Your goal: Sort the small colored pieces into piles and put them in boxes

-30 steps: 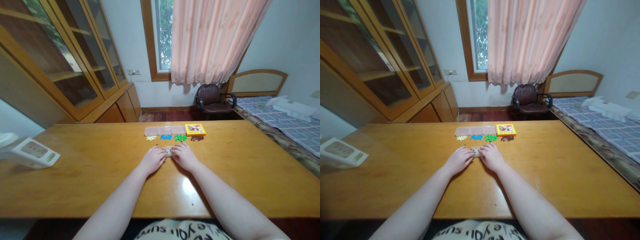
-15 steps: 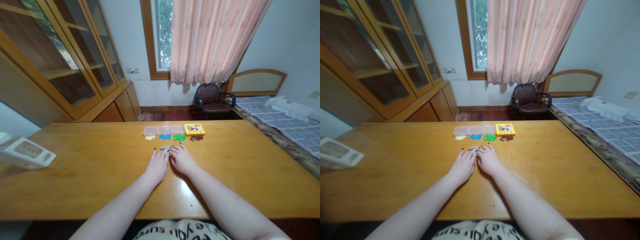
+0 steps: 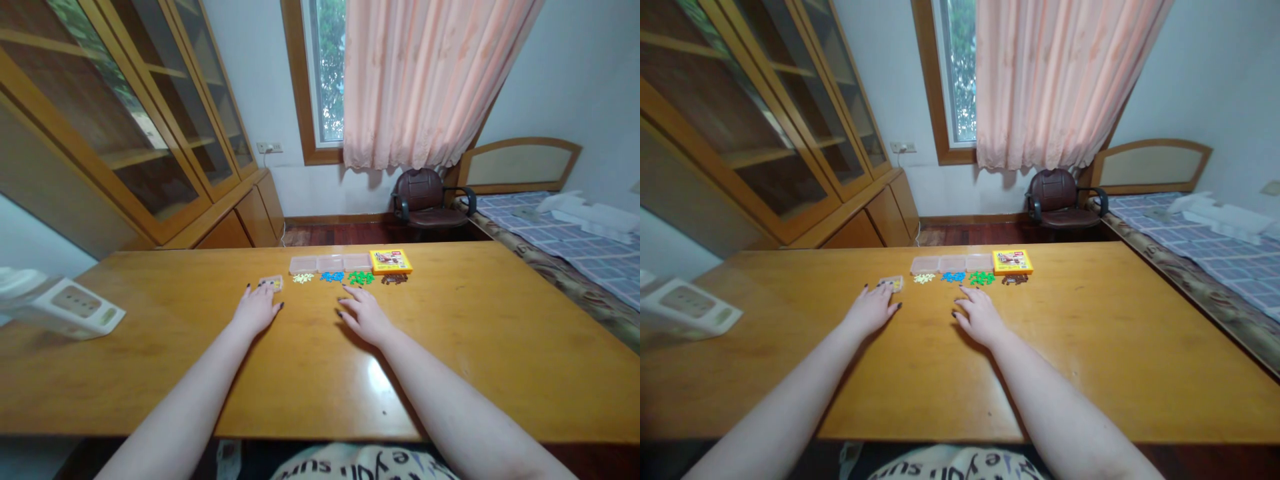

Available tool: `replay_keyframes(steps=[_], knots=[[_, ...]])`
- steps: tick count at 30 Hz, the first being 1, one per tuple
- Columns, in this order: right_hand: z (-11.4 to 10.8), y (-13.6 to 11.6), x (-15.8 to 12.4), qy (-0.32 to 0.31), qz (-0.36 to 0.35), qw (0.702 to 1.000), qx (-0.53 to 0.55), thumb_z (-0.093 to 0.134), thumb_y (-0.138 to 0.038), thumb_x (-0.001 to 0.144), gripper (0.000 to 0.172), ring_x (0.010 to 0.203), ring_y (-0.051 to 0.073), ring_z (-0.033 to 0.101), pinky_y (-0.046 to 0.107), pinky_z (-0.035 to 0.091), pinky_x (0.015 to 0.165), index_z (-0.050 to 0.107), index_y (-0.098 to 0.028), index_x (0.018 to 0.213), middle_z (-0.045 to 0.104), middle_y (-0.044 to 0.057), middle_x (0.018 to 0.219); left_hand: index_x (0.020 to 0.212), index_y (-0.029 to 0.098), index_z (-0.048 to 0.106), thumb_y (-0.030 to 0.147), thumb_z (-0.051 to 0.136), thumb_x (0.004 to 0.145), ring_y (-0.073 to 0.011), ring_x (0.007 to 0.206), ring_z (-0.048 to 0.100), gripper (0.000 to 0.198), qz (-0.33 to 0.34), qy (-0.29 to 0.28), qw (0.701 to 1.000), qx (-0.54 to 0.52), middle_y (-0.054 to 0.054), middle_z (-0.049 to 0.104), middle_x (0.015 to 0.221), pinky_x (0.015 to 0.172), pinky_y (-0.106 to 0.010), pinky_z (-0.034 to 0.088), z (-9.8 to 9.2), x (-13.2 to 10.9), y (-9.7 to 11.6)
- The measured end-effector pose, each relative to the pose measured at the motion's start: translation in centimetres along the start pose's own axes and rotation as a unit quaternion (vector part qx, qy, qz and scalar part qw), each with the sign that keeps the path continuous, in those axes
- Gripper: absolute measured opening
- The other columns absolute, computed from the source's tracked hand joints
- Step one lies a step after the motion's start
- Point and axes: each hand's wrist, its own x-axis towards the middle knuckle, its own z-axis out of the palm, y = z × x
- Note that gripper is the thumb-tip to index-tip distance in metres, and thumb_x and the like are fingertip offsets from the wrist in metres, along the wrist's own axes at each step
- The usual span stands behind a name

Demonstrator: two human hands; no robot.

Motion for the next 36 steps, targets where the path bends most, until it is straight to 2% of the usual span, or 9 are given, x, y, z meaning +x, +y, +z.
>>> replay_keyframes(steps=[4,8,10,13,15,17,20,27,36], knots=[[0.1,0.3,0.1,-0.001,0.006,1.000,0.011,0.055,-0.032,0.086,0.025,0.121,0.023,0.048,0.043,0.035,0.104,0.068,-0.019,0.104,0.054,0.012,0.130,0.142,0.011,0.030,0.043,0.038,0.089,-0.0278,0.139,0.025,0.063,0.021,-0.027,0.998,-0.047,-0.015,0.028,0.150,0.112,-0.050,0.019,1.3,4.1,-3.4],[0.6,1.1,0.2,-0.005,0.031,0.999,0.018,0.055,-0.030,0.086,0.022,0.119,0.023,0.050,0.041,0.039,0.101,0.069,-0.019,0.098,0.059,0.012,0.124,0.144,0.011,0.027,0.045,0.032,0.091,-0.0260,0.140,0.022,0.063,0.016,-0.042,0.997,-0.065,-0.014,0.024,0.152,0.113,-0.047,0.019,1.9,5.9,-4.4],[0.9,1.4,0.3,0.001,0.037,0.999,0.018,0.055,-0.030,0.086,0.022,0.119,0.023,0.050,0.042,0.039,0.101,0.069,-0.019,0.099,0.059,0.012,0.123,0.143,0.011,0.029,0.045,0.033,0.091,-0.0267,0.139,0.024,0.063,0.006,-0.025,0.998,-0.052,-0.015,0.026,0.151,0.113,-0.049,0.016,1.8,6.1,-3.8],[1.2,1.6,0.3,0.010,0.035,0.999,0.022,0.056,-0.030,0.085,0.022,0.118,0.023,0.051,0.042,0.038,0.102,0.069,-0.019,0.100,0.059,0.012,0.123,0.142,0.010,0.031,0.044,0.038,0.089,-0.0297,0.139,0.023,0.064,0.000,0.037,0.999,-0.027,-0.018,0.026,0.150,0.113,-0.051,0.012,1.2,6.4,-1.4],[1.3,1.5,0.4,0.011,0.035,0.999,0.028,0.056,-0.030,0.086,0.022,0.118,0.022,0.051,0.041,0.038,0.102,0.069,-0.019,0.100,0.060,0.011,0.123,0.143,0.013,0.031,0.044,0.039,0.089,-0.0296,0.139,0.022,0.062,0.044,0.067,0.996,-0.041,-0.015,0.023,0.152,0.113,-0.048,0.013,0.7,6.9,0.8],[1.2,1.4,0.4,0.011,0.038,0.999,0.033,0.055,-0.029,0.086,0.022,0.117,0.022,0.052,0.040,0.038,0.101,0.069,-0.019,0.100,0.060,0.011,0.122,0.142,0.018,0.032,0.042,0.038,0.090,-0.0287,0.140,0.022,0.059,0.095,0.064,0.991,-0.066,-0.012,0.023,0.153,0.113,-0.046,0.015,0.5,7.7,2.8],[0.9,1.4,0.3,0.014,0.044,0.998,0.041,0.055,-0.029,0.086,0.021,0.116,0.022,0.052,0.039,0.039,0.101,0.069,-0.019,0.099,0.061,0.011,0.121,0.141,0.020,0.035,0.041,0.039,0.089,-0.0299,0.139,0.022,0.056,0.094,0.040,0.990,-0.101,-0.011,0.027,0.151,0.111,-0.048,0.019,1.0,8.7,4.7],[0.7,1.4,0.3,0.025,0.055,0.997,0.055,0.055,-0.029,0.086,0.022,0.114,0.022,0.053,0.038,0.040,0.101,0.069,-0.018,0.098,0.061,0.011,0.119,0.143,0.021,0.031,0.043,0.042,0.089,-0.0281,0.142,0.014,0.060,0.077,0.064,0.983,-0.155,-0.010,0.025,0.152,0.112,-0.046,0.021,3.3,7.7,4.5],[0.3,1.0,0.3,0.022,0.046,0.995,0.082,0.056,-0.026,0.085,0.021,0.112,0.022,0.054,0.039,0.041,0.100,0.069,-0.016,0.098,0.062,0.013,0.117,0.144,0.022,0.030,0.047,0.045,0.087,-0.0287,0.141,0.014,0.064,0.118,0.059,0.974,-0.185,-0.009,0.026,0.152,0.113,-0.046,0.020,3.3,5.3,4.6]])
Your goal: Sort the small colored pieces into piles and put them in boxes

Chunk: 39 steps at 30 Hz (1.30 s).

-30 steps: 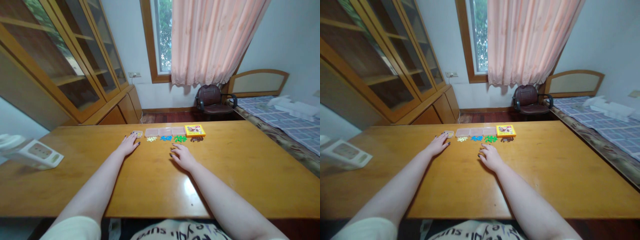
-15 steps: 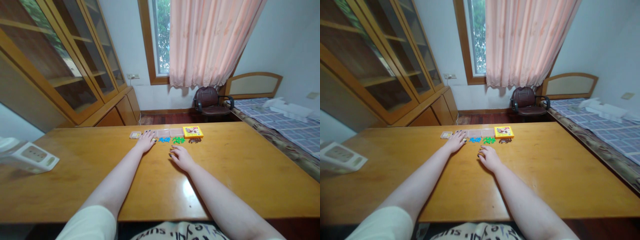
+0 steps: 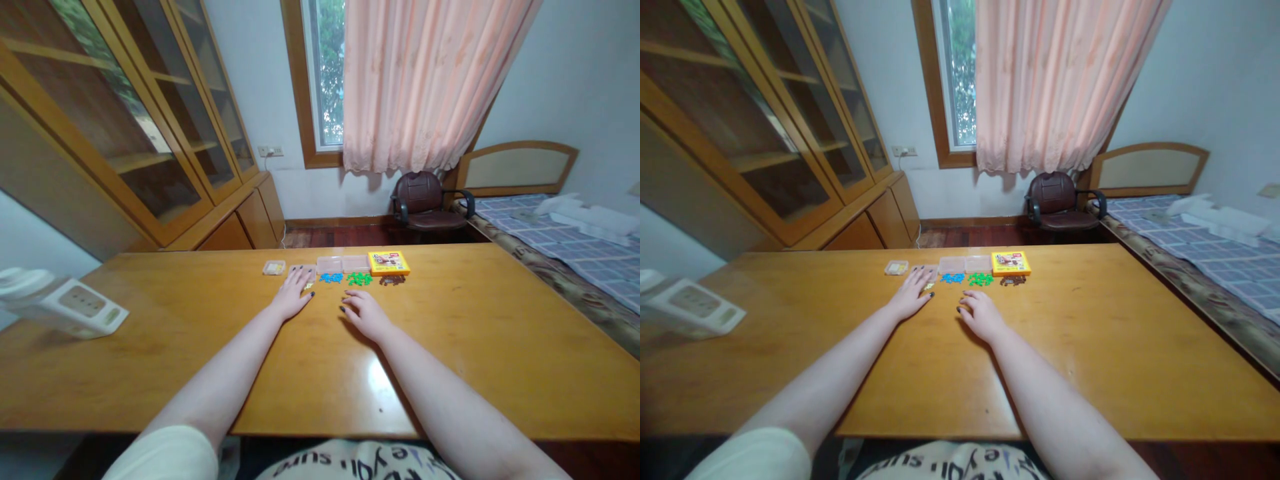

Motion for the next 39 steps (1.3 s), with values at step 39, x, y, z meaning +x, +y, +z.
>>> replay_keyframes(steps=[39], knots=[[-1.9,1.7,0.4,-0.087,-0.016,0.996,0.028,0.064,-0.031,0.077,0.046,0.119,0.026,0.050,0.046,0.035,0.104,0.061,-0.017,0.120,0.058,0.014,0.126,0.134,0.020,0.045,0.026,0.047,0.085,-0.0238,0.136,0.031,0.049,-0.019,0.074,0.953,-0.295,-0.010,0.037,0.146,0.113,-0.046,0.023,-1.8,-4.8,10.6]])
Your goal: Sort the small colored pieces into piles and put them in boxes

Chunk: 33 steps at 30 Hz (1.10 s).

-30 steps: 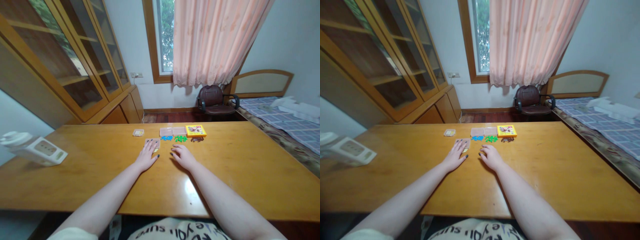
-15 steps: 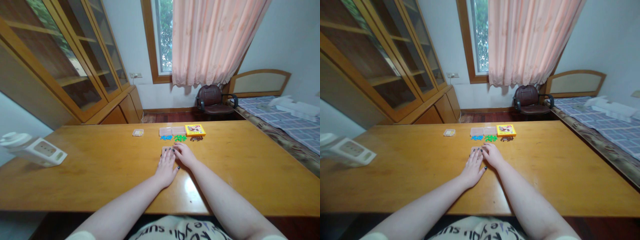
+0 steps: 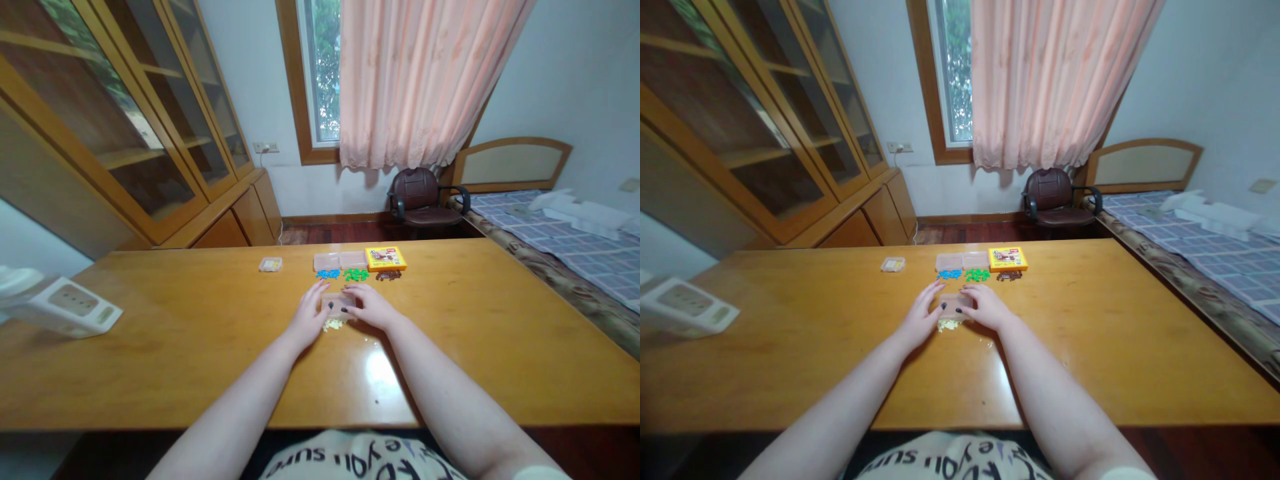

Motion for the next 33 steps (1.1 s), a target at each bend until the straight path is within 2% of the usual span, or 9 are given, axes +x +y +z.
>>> replay_keyframes(steps=[2,5,8,11,16,19,22,27,33], knots=[[-0.3,-0.2,-0.1,-0.023,-0.011,1.000,-0.013,0.070,-0.032,0.070,0.055,0.117,0.027,0.051,0.045,0.037,0.102,0.059,-0.018,0.122,0.058,0.013,0.125,0.132,0.020,0.047,0.033,0.050,0.085,-0.0239,0.132,0.038,0.049,-0.004,-0.046,0.999,-0.007,-0.011,0.046,0.139,0.112,-0.044,0.027,-1.3,1.3,-1.0],[-0.3,-0.5,-0.1,-0.032,-0.021,0.999,-0.024,0.073,-0.033,0.066,0.059,0.111,0.027,0.054,0.044,0.040,0.098,0.060,-0.019,0.121,0.061,0.012,0.120,0.138,0.019,0.040,0.042,0.063,0.076,-0.0286,0.136,0.030,0.071,0.003,-0.121,0.992,0.029,-0.013,0.038,0.145,0.113,-0.048,0.020,-1.9,1.8,-2.5],[-0.1,-0.7,0.0,-0.010,-0.027,0.999,-0.019,0.073,-0.032,0.068,0.054,0.108,0.026,0.055,0.043,0.042,0.096,0.061,-0.018,0.118,0.062,0.012,0.116,0.142,0.020,0.034,0.047,0.071,0.067,-0.0341,0.139,0.020,0.088,-0.006,-0.131,0.987,0.093,-0.014,0.034,0.147,0.113,-0.057,0.006,-1.2,1.1,-3.3],[-0.1,-0.9,0.0,0.027,-0.046,0.999,0.004,0.070,-0.034,0.072,0.049,0.109,0.025,0.055,0.043,0.043,0.096,0.060,-0.018,0.117,0.062,0.012,0.115,0.141,0.021,0.036,0.043,0.071,0.068,-0.0331,0.139,0.022,0.084,-0.004,-0.116,0.989,0.093,-0.014,0.038,0.145,0.113,-0.058,0.005,-0.6,0.8,-3.5],[-0.4,-1.8,-0.5,0.066,-0.092,0.994,-0.007,0.065,-0.036,0.078,0.049,0.117,0.026,0.050,0.047,0.041,0.100,0.056,-0.019,0.122,0.056,0.014,0.124,0.135,0.021,0.043,0.034,0.072,0.069,-0.0284,0.131,0.038,0.073,-0.002,-0.040,0.996,-0.080,-0.012,0.045,0.140,0.113,-0.050,0.021,-0.7,0.9,-3.2],[-0.6,-2.5,-0.8,0.071,-0.133,0.988,-0.033,0.063,-0.038,0.079,0.057,0.122,0.027,0.045,0.048,0.038,0.103,0.049,-0.017,0.130,0.051,0.016,0.131,0.137,0.018,0.040,0.032,0.077,0.063,-0.0289,0.127,0.044,0.083,-0.018,-0.012,0.964,-0.265,-0.016,0.043,0.140,0.108,-0.045,0.034,-0.3,0.6,-2.7],[-0.5,-3.0,-1.0,0.063,-0.162,0.984,-0.042,0.061,-0.040,0.080,0.059,0.120,0.027,0.047,0.047,0.040,0.101,0.045,-0.017,0.133,0.052,0.017,0.129,0.138,0.017,0.037,0.033,0.082,0.057,-0.0299,0.126,0.044,0.093,-0.043,-0.009,0.924,-0.379,-0.018,0.043,0.139,0.106,-0.043,0.038,0.6,0.2,-1.9],[-0.2,-2.9,-1.0,0.077,-0.184,0.979,-0.053,0.058,-0.035,0.083,0.054,0.114,0.027,0.051,0.046,0.045,0.096,0.046,-0.017,0.132,0.055,0.017,0.125,0.136,0.015,0.038,0.039,0.084,0.054,-0.0298,0.124,0.047,0.097,-0.083,-0.028,0.892,-0.444,-0.019,0.048,0.135,0.103,-0.041,0.040,1.4,0.1,-1.0],[0.3,-2.6,-1.0,0.094,-0.196,0.974,-0.059,0.054,-0.032,0.084,0.049,0.110,0.026,0.055,0.045,0.047,0.093,0.048,-0.019,0.131,0.058,0.017,0.122,0.123,0.014,0.050,0.039,0.084,0.052,-0.0299,0.118,0.053,0.083,-0.126,-0.027,0.890,-0.437,-0.018,0.055,0.128,0.100,-0.041,0.043,1.7,0.2,-1.0]])
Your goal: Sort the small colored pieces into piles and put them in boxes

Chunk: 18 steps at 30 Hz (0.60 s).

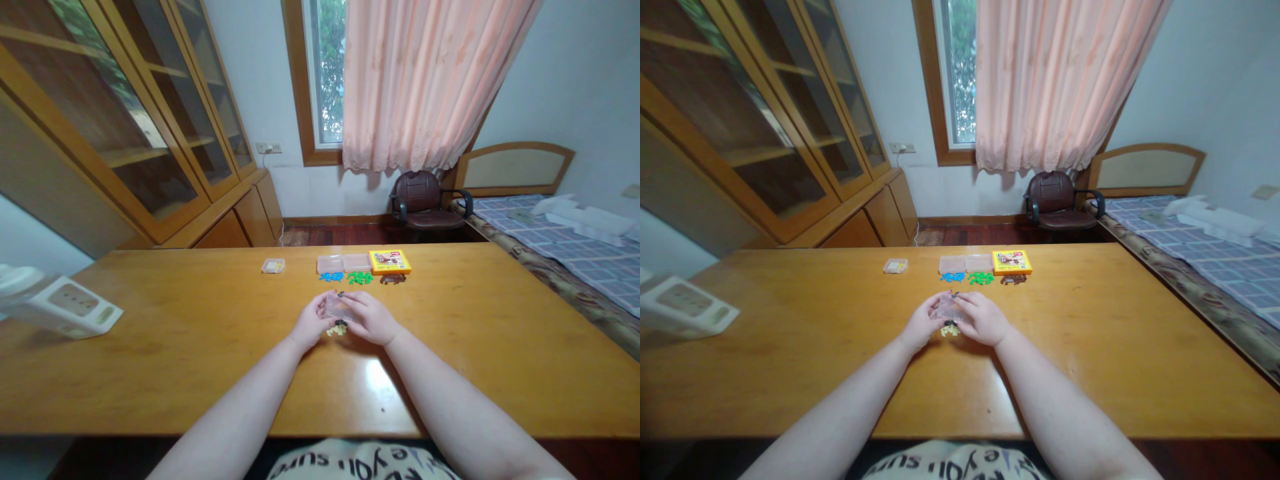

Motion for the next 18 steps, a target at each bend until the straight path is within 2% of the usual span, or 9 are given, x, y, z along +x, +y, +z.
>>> replay_keyframes(steps=[8,14,18], knots=[[0.12,-0.41,0.03,-0.013,0.003,1.000,-0.020,0.048,-0.028,0.087,0.044,0.113,0.026,0.057,0.044,0.049,0.095,0.050,-0.018,0.130,0.059,0.016,0.124,0.121,0.014,0.052,0.044,0.082,0.056,-0.0295,0.113,0.057,0.078,0.052,0.025,0.998,-0.012,-0.017,0.059,0.123,0.099,-0.042,0.044,0.51,-0.39,0.01],[-0.10,-0.76,0.15,-0.031,0.003,0.999,-0.044,0.048,-0.027,0.088,0.041,0.110,0.026,0.060,0.042,0.051,0.092,0.053,-0.016,0.127,0.062,0.018,0.120,0.120,0.012,0.053,0.045,0.083,0.055,-0.0289,0.112,0.058,0.078,0.040,0.035,0.998,-0.019,-0.019,0.059,0.123,0.099,-0.041,0.044,0.70,-0.57,0.22],[-0.18,-0.80,0.22,-0.033,0.014,0.999,-0.038,0.049,-0.027,0.088,0.041,0.109,0.025,0.060,0.042,0.051,0.092,0.052,-0.019,0.128,0.062,0.016,0.120,0.120,0.013,0.053,0.046,0.082,0.055,-0.0286,0.112,0.058,0.079,0.037,0.034,0.999,-0.015,-0.018,0.059,0.123,0.098,-0.041,0.044,0.64,-0.53,0.17]])
